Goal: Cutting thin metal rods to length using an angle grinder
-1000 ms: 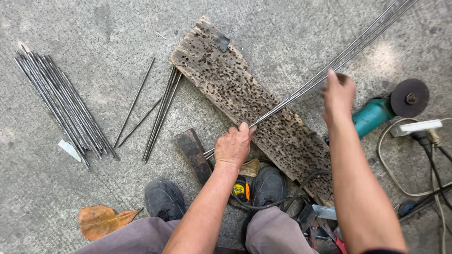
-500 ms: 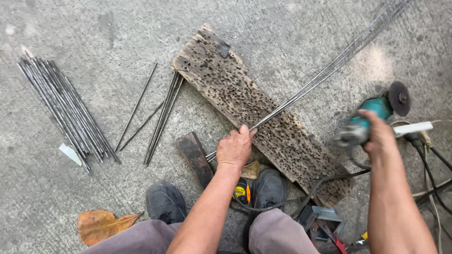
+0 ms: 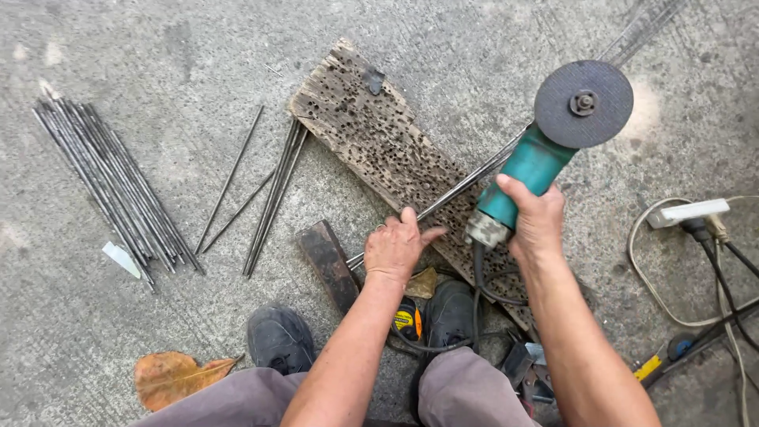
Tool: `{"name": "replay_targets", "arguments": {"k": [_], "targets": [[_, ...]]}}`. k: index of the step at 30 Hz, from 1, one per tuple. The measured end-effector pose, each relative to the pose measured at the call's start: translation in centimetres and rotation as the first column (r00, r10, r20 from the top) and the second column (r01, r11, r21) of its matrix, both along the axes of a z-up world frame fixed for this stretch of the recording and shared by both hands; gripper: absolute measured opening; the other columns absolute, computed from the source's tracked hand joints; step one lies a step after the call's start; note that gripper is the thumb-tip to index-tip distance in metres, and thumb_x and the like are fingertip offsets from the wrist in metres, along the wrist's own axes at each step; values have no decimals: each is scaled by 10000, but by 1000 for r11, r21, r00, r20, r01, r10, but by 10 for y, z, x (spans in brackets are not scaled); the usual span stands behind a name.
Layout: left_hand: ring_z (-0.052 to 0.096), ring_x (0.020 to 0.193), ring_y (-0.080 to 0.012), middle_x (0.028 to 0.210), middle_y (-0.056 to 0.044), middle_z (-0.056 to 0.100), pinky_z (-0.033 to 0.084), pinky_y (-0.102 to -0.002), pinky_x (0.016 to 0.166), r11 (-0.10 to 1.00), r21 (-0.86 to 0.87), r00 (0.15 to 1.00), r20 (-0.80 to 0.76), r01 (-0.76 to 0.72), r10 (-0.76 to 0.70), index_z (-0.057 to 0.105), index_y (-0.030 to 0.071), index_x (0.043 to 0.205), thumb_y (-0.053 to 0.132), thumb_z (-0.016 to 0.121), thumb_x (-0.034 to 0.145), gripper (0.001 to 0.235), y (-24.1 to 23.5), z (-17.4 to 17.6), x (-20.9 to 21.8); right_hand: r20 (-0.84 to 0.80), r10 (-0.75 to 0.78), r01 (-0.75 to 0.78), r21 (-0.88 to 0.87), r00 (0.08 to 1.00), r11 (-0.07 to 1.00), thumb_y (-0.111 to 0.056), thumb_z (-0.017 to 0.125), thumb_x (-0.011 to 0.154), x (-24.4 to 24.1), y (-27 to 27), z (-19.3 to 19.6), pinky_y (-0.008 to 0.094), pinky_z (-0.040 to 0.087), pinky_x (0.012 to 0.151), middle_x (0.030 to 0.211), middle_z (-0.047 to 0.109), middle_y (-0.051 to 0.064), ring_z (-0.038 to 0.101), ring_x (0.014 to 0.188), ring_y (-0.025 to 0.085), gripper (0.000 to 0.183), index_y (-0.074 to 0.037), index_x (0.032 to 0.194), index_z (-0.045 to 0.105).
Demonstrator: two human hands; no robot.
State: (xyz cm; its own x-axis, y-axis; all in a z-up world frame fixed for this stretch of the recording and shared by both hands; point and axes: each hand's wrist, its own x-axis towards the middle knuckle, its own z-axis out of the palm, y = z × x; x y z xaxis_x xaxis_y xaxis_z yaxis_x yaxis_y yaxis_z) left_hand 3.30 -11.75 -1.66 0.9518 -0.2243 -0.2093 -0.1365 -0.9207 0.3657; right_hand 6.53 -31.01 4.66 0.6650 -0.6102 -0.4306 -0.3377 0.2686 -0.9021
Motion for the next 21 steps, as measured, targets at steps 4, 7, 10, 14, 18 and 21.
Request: {"name": "replay_targets", "arguments": {"k": [4, 7, 10, 14, 18, 21], "targets": [[740, 699, -455, 747, -206, 667, 602, -567, 654, 999, -48, 1000, -28, 1, -2, 543, 47, 960, 794, 488, 845, 758, 1, 2, 2, 45, -38, 44, -137, 998, 990, -193, 964, 704, 26, 25, -9, 347, 628, 651, 844, 710, 55, 737, 744, 160, 488, -81, 1085, 680], [740, 769, -460, 816, -189, 670, 601, -567, 695, 1000, -19, 982, -189, 7, -10, 514, 85, 998, 789, 589, 807, 733, 2, -9, 3, 29, -39, 44, -240, 999, 970, -223, 984, 726, 29, 37, -17, 350, 606, 684, 865, 698, 88, 726, 779, 192, 553, -59, 1118, 629], [741, 775, -453, 816, -177, 663, 603, -560, 694, 1000, 16, 981, -191, 24, -21, 501, 107, 1012, 751, 674, 774, 708, 1, -14, 1, 24, -18, 24, -268, 1000, 963, -226, 996, 721, 25, 41, -23, 357, 584, 672, 856, 668, 82, 708, 784, 196, 584, -52, 1113, 600], [739, 804, -469, 835, -193, 663, 594, -571, 720, 1000, -10, 974, -226, 6, -8, 516, 104, 1022, 739, 608, 844, 666, 2, -1, 3, 33, 15, -5, -277, 999, 961, -210, 986, 737, 30, 39, -19, 344, 578, 644, 836, 656, 65, 696, 748, 182, 549, -57, 1106, 610], [738, 780, -473, 826, -191, 660, 592, -567, 709, 1000, -20, 981, -195, 11, -15, 519, 105, 1017, 741, 490, 912, 645, 3, -6, 1, 36, 18, -7, -277, 999, 961, -229, 997, 730, 31, 38, -21, 338, 580, 649, 840, 672, 77, 725, 766, 204, 573, -62, 1100, 592], [734, 771, -499, 816, -217, 668, 589, -579, 712, 998, -64, 984, -176, -19, 8, 527, 66, 997, 740, 417, 941, 685, 3, 17, 4, 33, 92, -77, -310, 995, 948, -190, 989, 739, 27, 19, -18, 348, 595, 693, 891, 692, 96, 732, 824, 205, 559, -58, 1130, 612]]}}
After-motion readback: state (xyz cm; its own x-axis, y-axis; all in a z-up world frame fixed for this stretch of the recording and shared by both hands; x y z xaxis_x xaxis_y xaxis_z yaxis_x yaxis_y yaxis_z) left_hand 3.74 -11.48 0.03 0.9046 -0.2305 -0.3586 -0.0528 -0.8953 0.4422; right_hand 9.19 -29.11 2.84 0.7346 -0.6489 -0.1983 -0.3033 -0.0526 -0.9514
